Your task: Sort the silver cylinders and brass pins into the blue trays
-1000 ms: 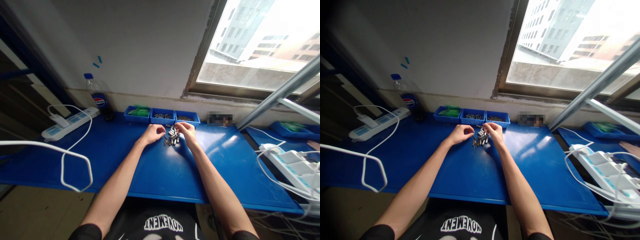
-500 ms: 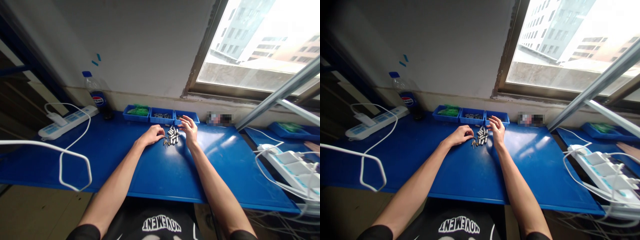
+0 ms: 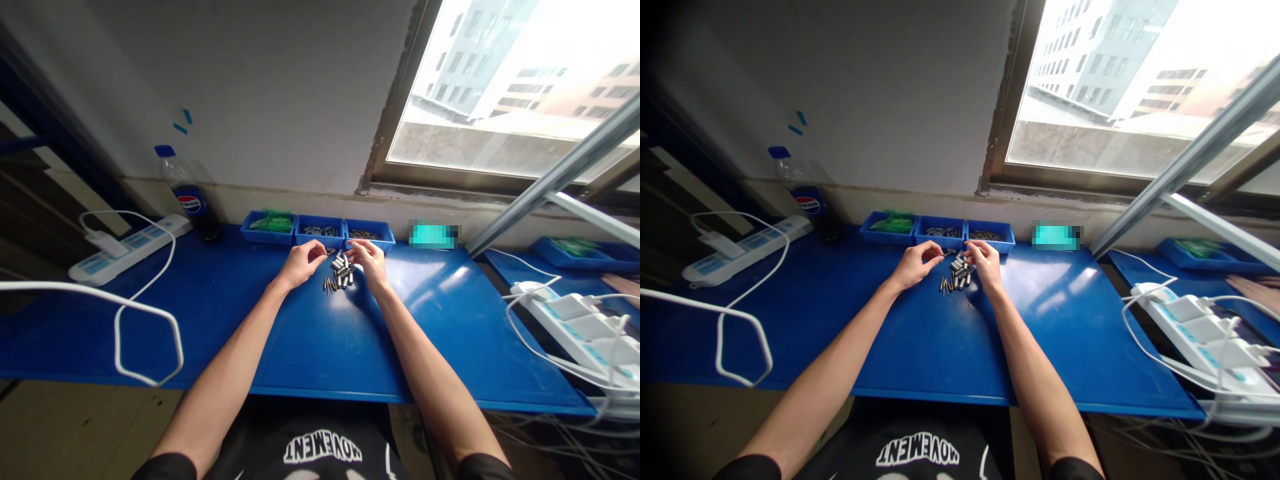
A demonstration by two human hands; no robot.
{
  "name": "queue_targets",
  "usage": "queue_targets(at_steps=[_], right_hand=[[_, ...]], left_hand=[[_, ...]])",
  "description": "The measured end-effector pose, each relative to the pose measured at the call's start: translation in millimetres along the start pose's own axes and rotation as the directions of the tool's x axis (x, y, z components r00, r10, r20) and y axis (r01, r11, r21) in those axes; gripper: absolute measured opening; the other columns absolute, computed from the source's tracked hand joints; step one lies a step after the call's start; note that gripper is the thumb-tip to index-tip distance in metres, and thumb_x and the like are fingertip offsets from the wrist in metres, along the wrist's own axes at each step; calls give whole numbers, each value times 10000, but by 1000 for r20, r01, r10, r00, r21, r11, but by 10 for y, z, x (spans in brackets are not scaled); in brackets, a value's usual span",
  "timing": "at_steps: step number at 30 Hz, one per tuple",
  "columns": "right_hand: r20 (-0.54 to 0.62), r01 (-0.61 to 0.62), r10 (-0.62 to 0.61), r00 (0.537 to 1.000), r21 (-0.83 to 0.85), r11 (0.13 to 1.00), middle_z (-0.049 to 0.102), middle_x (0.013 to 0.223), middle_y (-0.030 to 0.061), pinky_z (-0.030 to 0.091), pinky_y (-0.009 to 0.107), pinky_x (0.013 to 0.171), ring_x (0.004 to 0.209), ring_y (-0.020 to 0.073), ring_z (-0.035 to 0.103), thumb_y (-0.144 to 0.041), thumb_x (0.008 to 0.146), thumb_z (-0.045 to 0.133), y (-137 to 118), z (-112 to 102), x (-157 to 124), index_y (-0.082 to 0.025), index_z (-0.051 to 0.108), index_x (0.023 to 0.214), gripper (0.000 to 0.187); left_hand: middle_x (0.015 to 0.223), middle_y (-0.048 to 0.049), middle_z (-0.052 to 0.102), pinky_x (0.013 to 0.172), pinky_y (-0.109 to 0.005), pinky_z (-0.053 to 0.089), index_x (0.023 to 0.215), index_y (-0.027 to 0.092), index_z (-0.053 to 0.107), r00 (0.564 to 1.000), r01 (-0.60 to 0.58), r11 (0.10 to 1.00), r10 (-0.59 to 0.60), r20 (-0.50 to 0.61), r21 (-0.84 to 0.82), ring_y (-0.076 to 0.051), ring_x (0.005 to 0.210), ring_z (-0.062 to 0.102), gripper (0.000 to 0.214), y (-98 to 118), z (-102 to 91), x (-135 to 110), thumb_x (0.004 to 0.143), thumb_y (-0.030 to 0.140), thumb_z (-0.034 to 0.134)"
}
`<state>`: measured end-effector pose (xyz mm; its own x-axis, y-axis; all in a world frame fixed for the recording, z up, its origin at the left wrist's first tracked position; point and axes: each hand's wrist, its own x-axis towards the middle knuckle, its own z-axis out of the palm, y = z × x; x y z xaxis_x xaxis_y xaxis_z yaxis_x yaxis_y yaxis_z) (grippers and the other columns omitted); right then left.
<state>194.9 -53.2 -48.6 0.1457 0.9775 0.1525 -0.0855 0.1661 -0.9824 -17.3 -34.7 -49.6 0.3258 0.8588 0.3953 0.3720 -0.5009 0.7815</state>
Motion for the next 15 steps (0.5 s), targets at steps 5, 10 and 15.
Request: queue_targets(at_steps=[5, 10, 15], right_hand=[[111, -14, 21, 994, -62, 998, 727, 742, 29, 479, 309, 586, 585, 158, 598, -547, 761, 800, -61, 51, -48, -212, 774, 924, 373], [234, -31, 51, 971, -86, 996, 750, 758, 33, 511, 322, 635, 614, 164, 620, -508, 713, 854, -66, 70, -87, -201, 798, 902, 365], [263, -70, 84, 961, -61, 996, 729, 712, 28, 493, 309, 621, 607, 159, 605, -454, 728, 858, -17, 55, -74, -196, 803, 897, 313]], left_hand=[[849, -24, 730, 741, -293, 558, 889, 194, 633, 995, -12, 996, 3, -98, -86, -174, 759, 692, 207, 92, 26, -1, 841, 360, 747], [839, -22, 731, 749, -296, 566, 890, 191, 632, 998, -22, 994, 15, -61, -111, -171, 756, 695, 220, 103, 41, -16, 819, 354, 761], [833, -14, 733, 741, -277, 549, 882, 190, 639, 998, -36, 994, 32, -45, -101, -165, 764, 702, 203, 100, 55, -27, 833, 345, 761]])
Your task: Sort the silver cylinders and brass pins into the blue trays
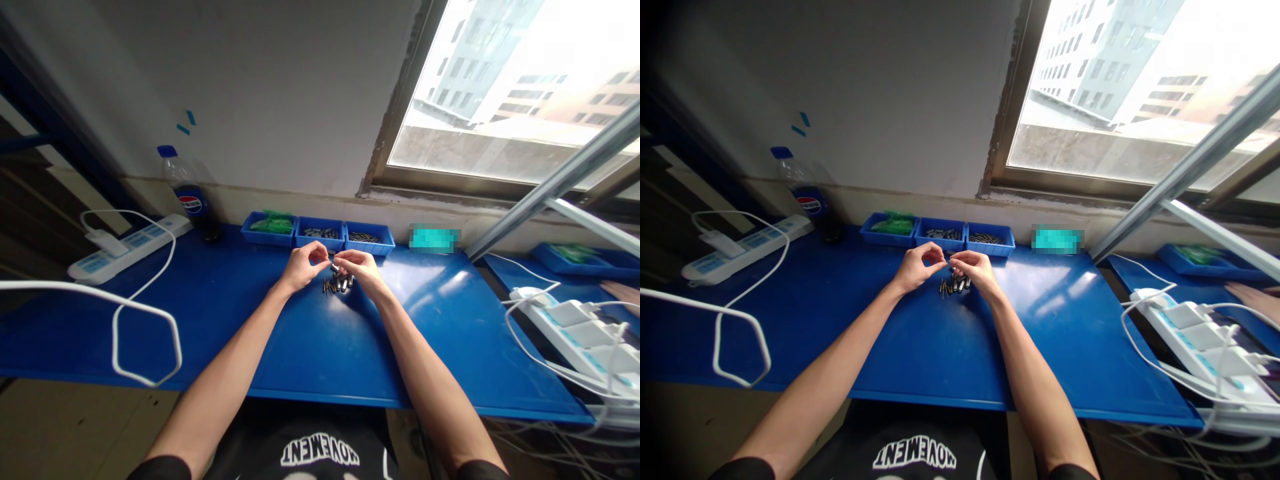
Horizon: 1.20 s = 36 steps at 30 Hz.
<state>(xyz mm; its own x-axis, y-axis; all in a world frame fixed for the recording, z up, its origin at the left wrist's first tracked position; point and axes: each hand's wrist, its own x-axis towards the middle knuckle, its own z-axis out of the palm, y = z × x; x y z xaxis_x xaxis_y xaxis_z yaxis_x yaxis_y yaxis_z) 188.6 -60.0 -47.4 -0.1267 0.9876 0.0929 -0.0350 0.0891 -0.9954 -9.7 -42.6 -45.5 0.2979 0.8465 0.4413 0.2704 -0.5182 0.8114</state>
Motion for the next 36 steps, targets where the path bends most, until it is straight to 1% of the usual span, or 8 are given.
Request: queue_targets(at_steps=[4, 8, 10, 12, 16, 22, 32, 36], right_hand=[[-169, 67, -66, 983, 4, 998, 721, 724, 45, 489, 314, 599, 591, 159, 596, -470, 747, 827, 8, -42, 42, -188, 786, 840, 300], [-376, 154, -133, 917, 26, 988, 771, 1011, 67, 545, 334, 704, 750, 188, 692, -504, 824, 702, -15, -124, 76, -225, 736, 1129, 414], [-410, 158, -131, 903, 34, 987, 767, 1097, 72, 557, 344, 721, 796, 204, 718, -506, 820, 685, -21, -158, 82, -245, 690, 1231, 487], [-424, 139, -109, 899, 41, 989, 770, 1060, 69, 547, 335, 685, 750, 197, 711, -498, 805, 691, -18, -172, 84, -241, 693, 1196, 468], [-423, 108, -73, 903, 60, 992, 769, 969, 66, 515, 311, 634, 666, 168, 671, -484, 784, 706, 7, -154, 85, -214, 716, 1064, 389], [-394, 105, -66, 917, 77, 992, 772, 910, 61, 505, 304, 626, 654, 163, 657, -461, 791, 708, 21, -126, 80, -203, 728, 1026, 350], [-364, 101, -62, 930, 90, 991, 777, 888, 58, 512, 295, 611, 636, 159, 655, -498, 790, 717, 49, -119, 83, -204, 732, 1012, 368], [-352, 114, -70, 933, 106, 988, 777, 878, 56, 502, 284, 617, 642, 153, 657, -477, 808, 711, 56, -108, 84, -196, 739, 1021, 353]], left_hand=[[784, -1, 717, 671, -264, 504, 918, 197, 648, 999, 28, 992, -31, 22, 125, -153, 694, 668, 213, 16, -8, -10, 850, 371, 750], [744, -4, 688, 633, -264, 478, 894, 202, 681, 971, -45, 970, -13, 238, 238, -155, 647, 619, 330, 51, -16, -41, 793, 490, 804], [783, -22, 697, 628, -268, 472, 864, 203, 697, 943, -111, 953, 11, 334, 281, -175, 686, 630, 389, 77, -4, -56, 704, 513, 870], [808, -35, 703, 624, -271, 467, 840, 203, 701, 925, -139, 940, 11, 380, 311, -193, 718, 640, 394, 101, 16, -62, 662, 491, 901], [803, -39, 713, 619, -265, 461, 815, 191, 707, 913, -116, 944, -20, 406, 309, -192, 720, 646, 262, 100, 40, -47, 732, 384, 864], [831, -51, 748, 680, -268, 499, 840, 181, 747, 948, -72, 946, -34, 317, 317, -189, 737, 679, 80, -32, 21, -19, 788, 230, 783], [814, -45, 780, 716, -264, 574, 842, 169, 767, 981, 89, 971, -124, 151, 221, -194, 770, 736, 79, -105, 15, -24, 769, 152, 741], [824, -44, 786, 748, -282, 594, 830, 172, 764, 990, 129, 976, -137, 33, 178, -194, 772, 742, 86, -95, 55, -25, 764, 126, 732]])
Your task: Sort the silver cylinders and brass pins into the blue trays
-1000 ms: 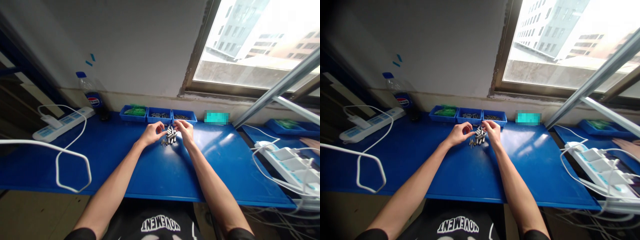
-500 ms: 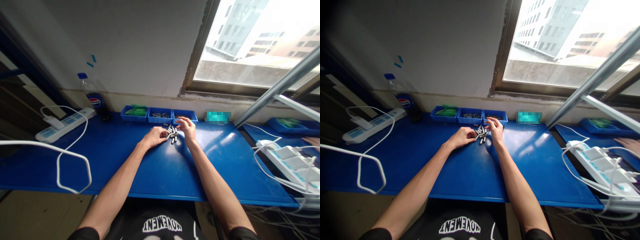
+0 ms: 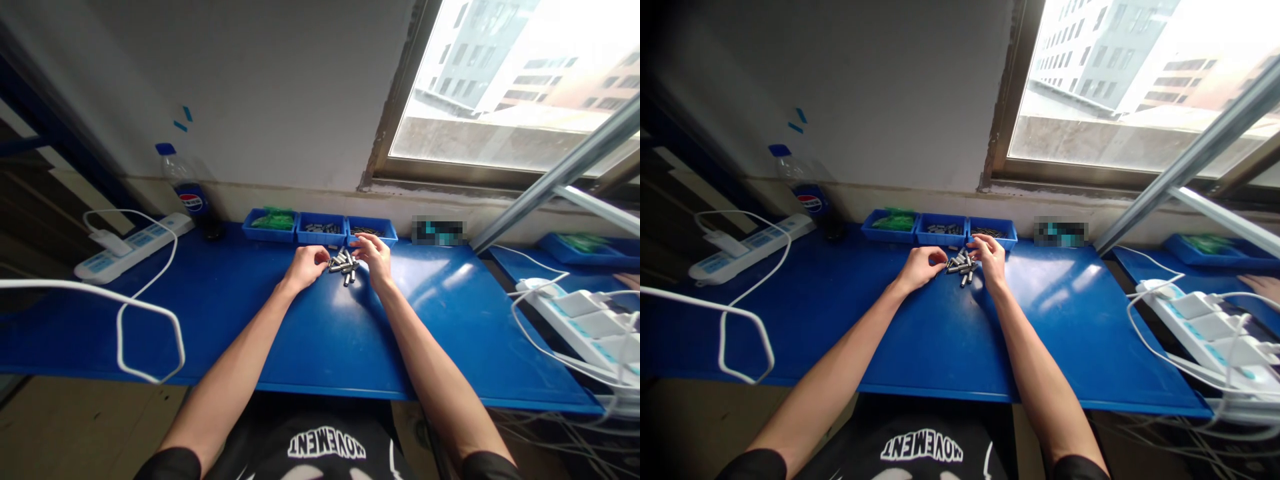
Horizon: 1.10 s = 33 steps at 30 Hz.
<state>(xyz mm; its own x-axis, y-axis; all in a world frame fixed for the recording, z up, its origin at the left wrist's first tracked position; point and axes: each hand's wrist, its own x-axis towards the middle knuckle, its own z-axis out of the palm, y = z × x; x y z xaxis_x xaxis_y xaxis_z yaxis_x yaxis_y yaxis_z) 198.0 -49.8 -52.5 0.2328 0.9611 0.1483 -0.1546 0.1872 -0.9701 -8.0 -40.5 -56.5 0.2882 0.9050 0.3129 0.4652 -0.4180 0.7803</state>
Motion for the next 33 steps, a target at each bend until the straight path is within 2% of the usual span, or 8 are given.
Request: queue_targets(at_steps=[5, 9, 13, 16, 22, 27, 31, 33], right_hand=[[-5, -18, 18, 1000, -17, 1000, 774, 867, 55, 492, 295, 615, 642, 163, 654, -491, 805, 716, -11, 8, -8, -202, 741, 1010, 356], [18, 7, -6, 1000, -47, 999, 768, 857, 50, 488, 300, 621, 644, 162, 647, -518, 801, 727, -18, 8, -13, -202, 738, 1012, 380], [104, 62, -46, 994, -153, 986, 760, 826, 42, 502, 315, 653, 682, 179, 659, -557, 822, 726, -46, 37, -49, -211, 742, 1013, 395], [215, 69, -27, 976, -189, 979, 764, 810, 44, 531, 335, 706, 719, 199, 685, -554, 807, 764, -69, 77, -94, -212, 754, 997, 391], [242, -30, 57, 969, -111, 993, 771, 787, 42, 554, 359, 761, 711, 201, 695, -478, 690, 880, -85, 113, -120, -200, 792, 921, 372], [260, -89, 109, 959, -88, 992, 764, 753, 34, 551, 345, 744, 678, 184, 677, -430, 668, 898, -95, 94, -106, -198, 809, 898, 339], [269, -94, 120, 956, -106, 990, 762, 741, 38, 553, 348, 728, 667, 189, 678, -423, 660, 899, -76, 82, -100, -192, 808, 880, 332], [252, -65, 91, 963, -111, 992, 759, 737, 41, 560, 358, 737, 671, 195, 683, -429, 671, 891, -59, 71, -90, -189, 802, 868, 323]], left_hand=[[809, -41, 775, 762, -313, 606, 816, 173, 744, 983, 2, 994, -22, -185, -105, -195, 752, 738, 68, -4, 40, 18, 760, 183, 781], [848, -64, 775, 820, -356, 613, 831, 158, 742, 955, 4, 964, -83, -286, -266, -206, 781, 739, 164, -39, 64, 59, 736, 256, 833], [899, -84, 771, 868, -389, 612, 872, 138, 739, 943, 15, 866, -179, -281, -500, -214, 835, 735, 310, -60, 88, 99, 663, 304, 896], [910, -86, 769, 886, -396, 610, 894, 133, 737, 950, 37, 810, -210, -231, -586, -211, 859, 730, 357, -32, 78, 102, 635, 305, 914], [910, -85, 771, 901, -392, 609, 898, 138, 745, 974, 22, 837, -142, -178, -546, -207, 859, 732, 346, 7, 28, 88, 639, 300, 908], [916, -86, 776, 905, -385, 611, 911, 141, 740, 984, 0, 855, -93, -154, -518, -210, 863, 739, 341, -5, 33, 97, 657, 304, 898], [929, -90, 782, 884, -361, 612, 923, 143, 739, 990, -11, 882, -56, -128, -470, -211, 864, 747, 303, 37, 16, 93, 696, 302, 862], [911, -83, 783, 852, -341, 610, 924, 150, 745, 991, -11, 927, -40, -129, -375, -209, 843, 748, 261, 51, -31, 83, 734, 308, 827]])
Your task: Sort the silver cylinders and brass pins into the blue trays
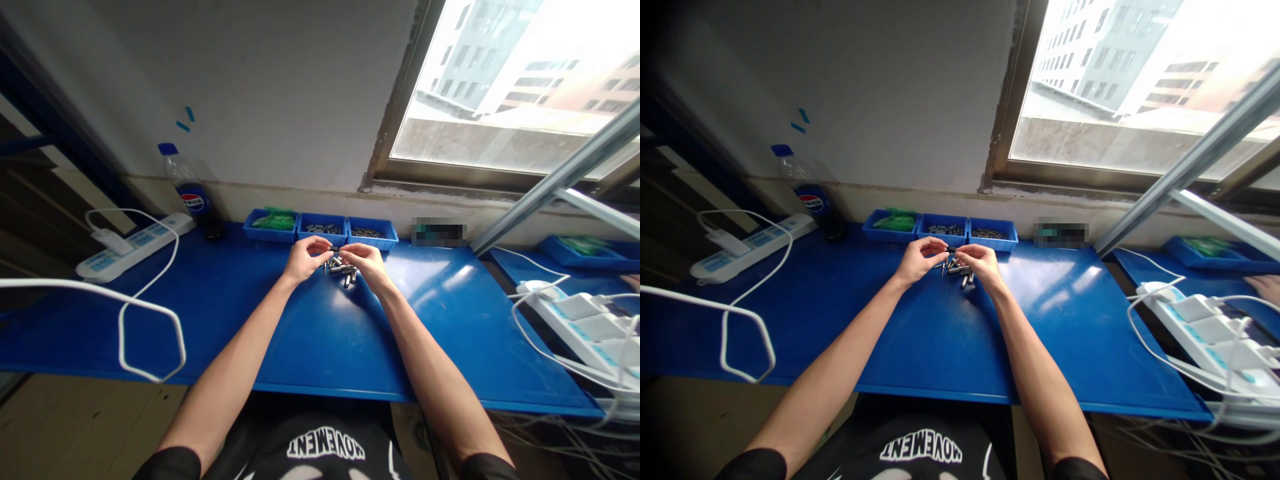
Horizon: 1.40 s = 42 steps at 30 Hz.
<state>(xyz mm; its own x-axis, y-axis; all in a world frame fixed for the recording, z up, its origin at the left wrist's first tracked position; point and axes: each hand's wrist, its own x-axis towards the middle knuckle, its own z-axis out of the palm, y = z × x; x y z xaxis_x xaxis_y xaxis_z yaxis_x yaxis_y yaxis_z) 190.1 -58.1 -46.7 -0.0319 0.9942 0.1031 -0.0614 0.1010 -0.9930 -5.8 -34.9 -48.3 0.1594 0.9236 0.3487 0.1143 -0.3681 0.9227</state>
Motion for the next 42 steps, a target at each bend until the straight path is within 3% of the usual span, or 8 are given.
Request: queue_targets(at_steps=[2, 5, 8, 14, 20, 25, 31, 42], right_hand=[[-81, 55, -55, 995, -3, 999, 766, 769, 51, 572, 379, 772, 708, 211, 703, -448, 690, 876, 15, -18, 14, -192, 793, 887, 333], [-244, 165, -153, 958, 27, 986, 794, 1013, 92, 577, 423, 902, 917, 255, 747, -462, 722, 850, 22, -57, 39, -206, 762, 1075, 445], [-299, 189, -165, 940, 54, 981, 760, 1208, 127, 567, 446, 956, 1039, 274, 739, -453, 732, 829, 18, -94, 53, -216, 697, 1249, 584], [-298, 100, -86, 951, 32, 994, 788, 1024, 103, 569, 374, 781, 804, 211, 713, -397, 741, 755, 8, -80, 34, -188, 743, 1002, 335], [-274, 79, -68, 959, 30, 996, 779, 913, 69, 533, 333, 702, 711, 176, 658, -385, 732, 735, 13, -65, 29, -191, 748, 966, 304], [-237, 71, -65, 969, 20, 997, 758, 821, 38, 510, 316, 677, 672, 161, 634, -374, 748, 732, 28, -54, 31, -192, 754, 996, 308], [-93, 33, -33, 995, -6, 999, 762, 819, 38, 512, 317, 658, 635, 157, 627, -494, 764, 791, -15, 12, -4, -204, 767, 1054, 411], [9, -21, 21, 1000, 37, 999, 768, 754, 44, 560, 343, 725, 687, 196, 699, -466, 678, 884, 24, 12, -1, -191, 811, 908, 366]], left_hand=[[874, -65, 783, 802, -319, 602, 933, 166, 758, 1000, -16, 986, 14, 16, 166, -203, 806, 743, 224, 11, -75, -5, 764, 309, 794], [820, -42, 777, 718, -289, 574, 944, 187, 777, 992, -52, 916, 0, 129, 399, -193, 739, 719, 225, -37, -214, -12, 749, 298, 787], [802, -39, 771, 677, -273, 552, 948, 190, 789, 975, -90, 867, -25, 222, 491, -188, 705, 700, 232, -131, -304, -13, 734, 279, 774], [760, -42, 754, 658, -279, 526, 920, 205, 794, 969, -145, 853, 20, 247, 502, -193, 667, 685, 178, -208, -319, -5, 778, 213, 687], [787, -52, 769, 686, -298, 542, 905, 207, 795, 993, -99, 874, 56, 105, 476, -209, 681, 695, 180, -135, -310, 24, 851, 219, 623], [812, -63, 781, 749, -334, 592, 923, 190, 764, 1000, 15, 975, -16, 0, 221, -230, 741, 751, 151, -94, -195, 31, 867, 293, 669], [871, -88, 788, 807, -366, 616, 952, 160, 737, 997, 60, 994, -55, 60, -89, -239, 803, 770, 247, -37, -59, 15, 790, 338, 792], [908, -87, 790, 834, -358, 607, 927, 169, 754, 994, 21, 999, -18, 110, -25, -226, 840, 751, 232, 0, -45, -6, 790, 352, 791]])
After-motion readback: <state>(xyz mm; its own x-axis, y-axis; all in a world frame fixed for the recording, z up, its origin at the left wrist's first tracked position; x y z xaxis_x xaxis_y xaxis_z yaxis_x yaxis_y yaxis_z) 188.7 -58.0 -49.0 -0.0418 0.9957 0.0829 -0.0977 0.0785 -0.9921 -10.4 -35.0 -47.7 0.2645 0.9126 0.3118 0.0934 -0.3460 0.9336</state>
